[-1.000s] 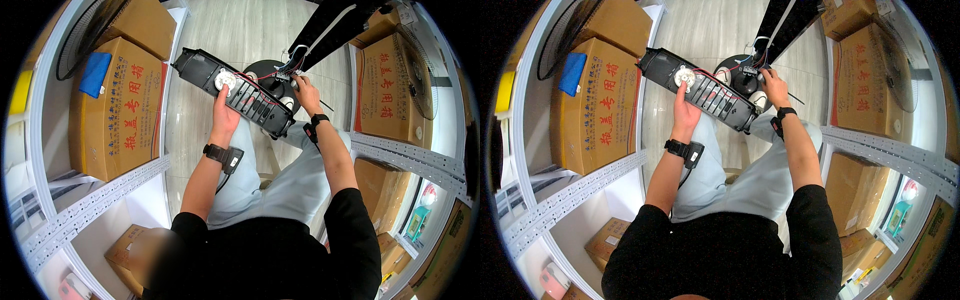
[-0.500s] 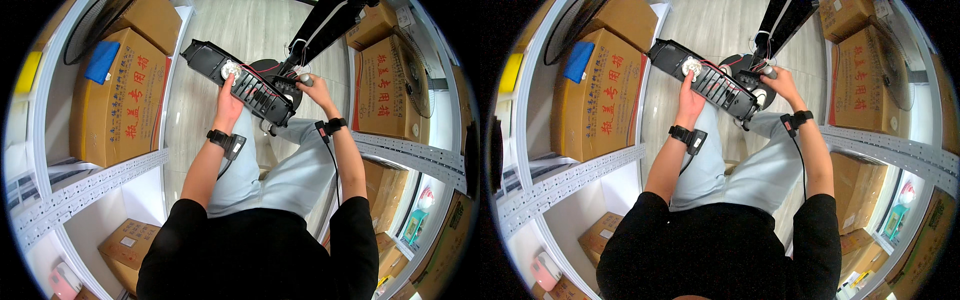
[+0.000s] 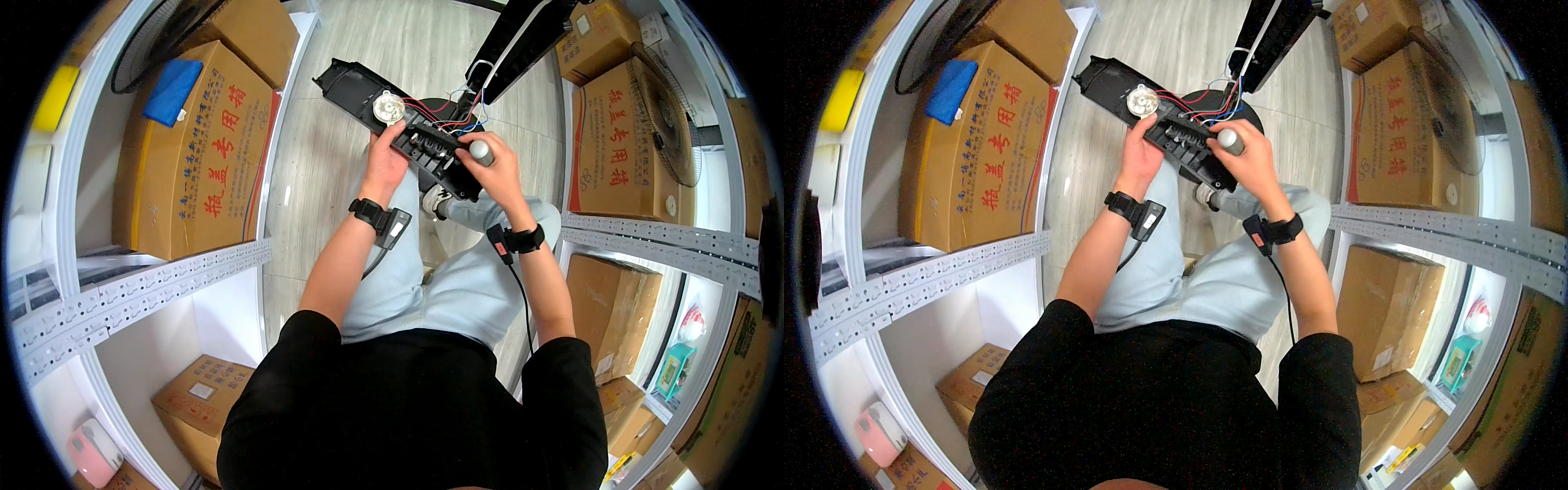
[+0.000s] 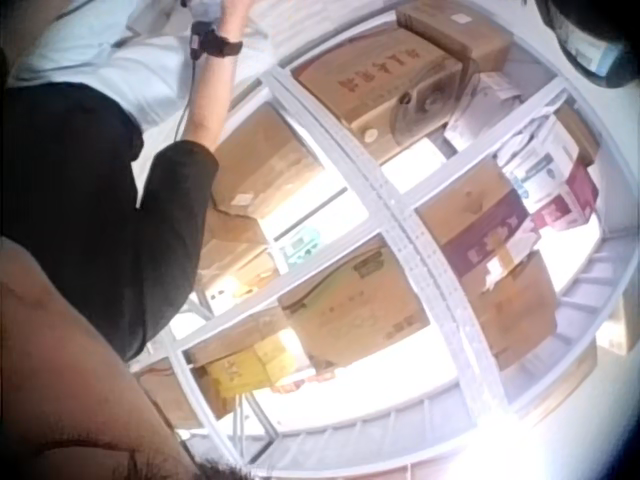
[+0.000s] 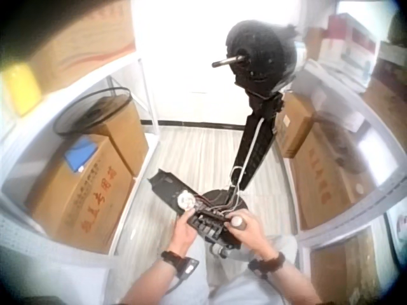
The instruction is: The person sits and uses a screwdriver to tighten screws on the internal components of a disassembled fan control box. They then reattach the control box to the fan neck and secure the base of the fan stand with additional screws.
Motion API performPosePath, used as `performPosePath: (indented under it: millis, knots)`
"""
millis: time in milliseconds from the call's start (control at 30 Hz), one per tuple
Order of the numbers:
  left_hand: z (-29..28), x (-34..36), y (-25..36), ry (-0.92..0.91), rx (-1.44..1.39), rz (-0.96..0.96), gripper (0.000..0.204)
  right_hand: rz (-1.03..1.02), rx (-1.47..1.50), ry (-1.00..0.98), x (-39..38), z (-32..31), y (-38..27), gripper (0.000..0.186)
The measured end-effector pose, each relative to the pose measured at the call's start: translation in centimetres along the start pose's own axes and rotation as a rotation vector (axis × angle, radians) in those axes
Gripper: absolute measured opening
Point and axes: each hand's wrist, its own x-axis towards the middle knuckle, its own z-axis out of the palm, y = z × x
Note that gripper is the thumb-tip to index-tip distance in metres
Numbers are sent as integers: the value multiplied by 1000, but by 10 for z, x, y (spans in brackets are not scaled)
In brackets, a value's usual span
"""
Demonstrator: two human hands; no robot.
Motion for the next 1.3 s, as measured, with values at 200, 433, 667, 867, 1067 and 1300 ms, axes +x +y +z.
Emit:
performPosePath:
  millis: [200,433,667,867,1067,1300]
  knots:
    - [7,-1,-5,-29,44,10,52,-95,-186,24,-15,14,2,25]
    - [-1,3,-6,-37,28,-25,47,-181,-333,-45,-18,14,10,29]
    - [-3,4,-6,-19,11,-57,45,-173,-347,-91,-21,13,7,33]
    - [-1,5,-6,-26,-54,-108,42,-244,-449,-126,-23,11,5,44]
    - [0,3,-4,-21,-4,-65,42,-248,-450,-139,-21,9,7,51]
    - [5,3,-4,-35,-4,-65,42,-306,-451,-196,-16,-7,4,46]
